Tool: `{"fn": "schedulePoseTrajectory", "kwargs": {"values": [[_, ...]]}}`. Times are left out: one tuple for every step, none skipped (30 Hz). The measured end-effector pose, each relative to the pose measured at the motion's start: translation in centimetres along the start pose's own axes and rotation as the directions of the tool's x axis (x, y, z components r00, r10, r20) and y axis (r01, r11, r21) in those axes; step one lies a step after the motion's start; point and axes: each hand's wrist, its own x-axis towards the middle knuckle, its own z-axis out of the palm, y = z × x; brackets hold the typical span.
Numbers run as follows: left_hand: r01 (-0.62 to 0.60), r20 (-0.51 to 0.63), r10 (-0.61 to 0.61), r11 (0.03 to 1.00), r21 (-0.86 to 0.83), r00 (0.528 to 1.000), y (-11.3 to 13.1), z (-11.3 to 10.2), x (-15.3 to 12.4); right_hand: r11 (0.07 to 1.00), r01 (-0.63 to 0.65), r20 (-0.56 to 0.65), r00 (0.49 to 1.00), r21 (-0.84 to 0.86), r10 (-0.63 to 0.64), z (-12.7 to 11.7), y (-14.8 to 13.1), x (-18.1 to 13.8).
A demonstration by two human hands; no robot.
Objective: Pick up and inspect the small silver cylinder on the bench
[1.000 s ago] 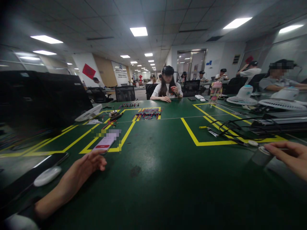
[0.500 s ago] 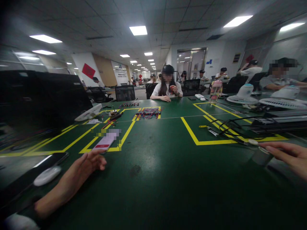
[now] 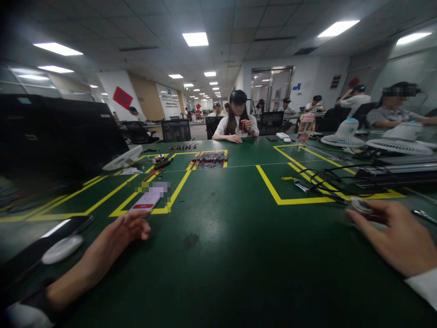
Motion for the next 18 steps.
{"fn": "schedulePoseTrajectory", "kwargs": {"values": [[0.003,0.0,-0.003,1.0,0.01,1.0,0.0,0.0,0.1,0.998,0.042,0.028,0.999,0.05,-0.044,0.1,-2.3,-0.3],[0.005,-0.001,-0.005,1.0,0.019,1.0,0.0,0.1,0.1,0.987,0.101,0.048,0.993,0.125,-0.108,0.3,-4.9,-0.7],[0.007,-0.004,-0.007,1.0,0.027,1.0,0.0,0.1,0.2,0.958,0.163,0.042,0.983,0.236,-0.178,0.7,-7.7,-1.2],[0.007,-0.011,-0.006,0.999,0.032,1.0,0.1,0.2,0.1,0.923,0.211,0.066,0.967,0.323,-0.245,1.3,-10.6,-1.8],[0.008,-0.021,-0.007,0.999,0.034,1.0,0.2,0.3,0.0,0.871,0.271,0.078,0.941,0.41,-0.329,1.9,-13.4,-2.4],[0.01,-0.03,-0.008,0.999,0.035,1.0,0.4,0.4,-0.1,0.817,0.303,0.092,0.914,0.491,-0.394,2.5,-16.1,-2.9],[0.011,-0.039,-0.009,0.999,0.037,0.999,0.5,0.5,-0.2,0.761,0.32,0.101,0.888,0.564,-0.449,3.1,-18.5,-3.4],[0.014,-0.046,-0.012,0.999,0.04,0.999,0.5,0.5,-0.3,0.706,0.327,0.107,0.862,0.628,-0.495,3.6,-20.6,-3.8],[0.016,-0.049,-0.014,0.999,0.045,0.999,0.6,0.5,-0.4,0.658,0.323,0.116,0.839,0.68,-0.531,4.0,-22.4,-4.1],[0.018,-0.048,-0.015,0.999,0.051,0.999,0.6,0.4,-0.4,0.62,0.314,0.127,0.818,0.719,-0.561,4.3,-23.7,-4.4],[0.019,-0.044,-0.017,0.998,0.057,0.999,0.6,0.3,-0.5,0.595,0.304,0.143,0.798,0.744,-0.586,4.6,-24.7,-4.5],[0.02,-0.037,-0.017,0.998,0.063,0.999,0.5,0.1,-0.5,0.584,0.293,0.165,0.779,0.757,-0.605,4.7,-25.3,-4.6],[0.021,-0.031,-0.019,0.997,0.07,0.999,0.5,0.0,-0.4,0.582,0.282,0.19,0.763,0.762,-0.618,4.9,-25.7,-4.7],[0.023,-0.023,-0.021,0.996,0.081,1.0,0.4,-0.1,-0.4,0.589,0.267,0.216,0.753,0.763,-0.622,5.0,-25.8,-4.7],[0.024,-0.02,-0.022,0.995,0.096,1.0,0.4,-0.1,-0.4,0.598,0.245,0.245,0.747,0.763,-0.618,5.0,-25.9,-4.7],[0.02,-0.021,-0.018,0.993,0.118,1.0,0.3,0.0,-0.4,0.607,0.212,0.276,0.745,0.766,-0.608,5.1,-25.9,-4.7],[0.009,-0.022,-0.006,0.989,0.15,1.0,0.3,0.4,-0.3,0.611,0.165,0.306,0.748,0.774,-0.59,5.1,-25.9,-4.7],[-0.004,-0.015,0.007,0.982,0.188,1.0,0.3,1.0,-0.3,0.61,0.11,0.335,0.752,0.785,-0.568,5.1,-25.9,-4.6]]}}
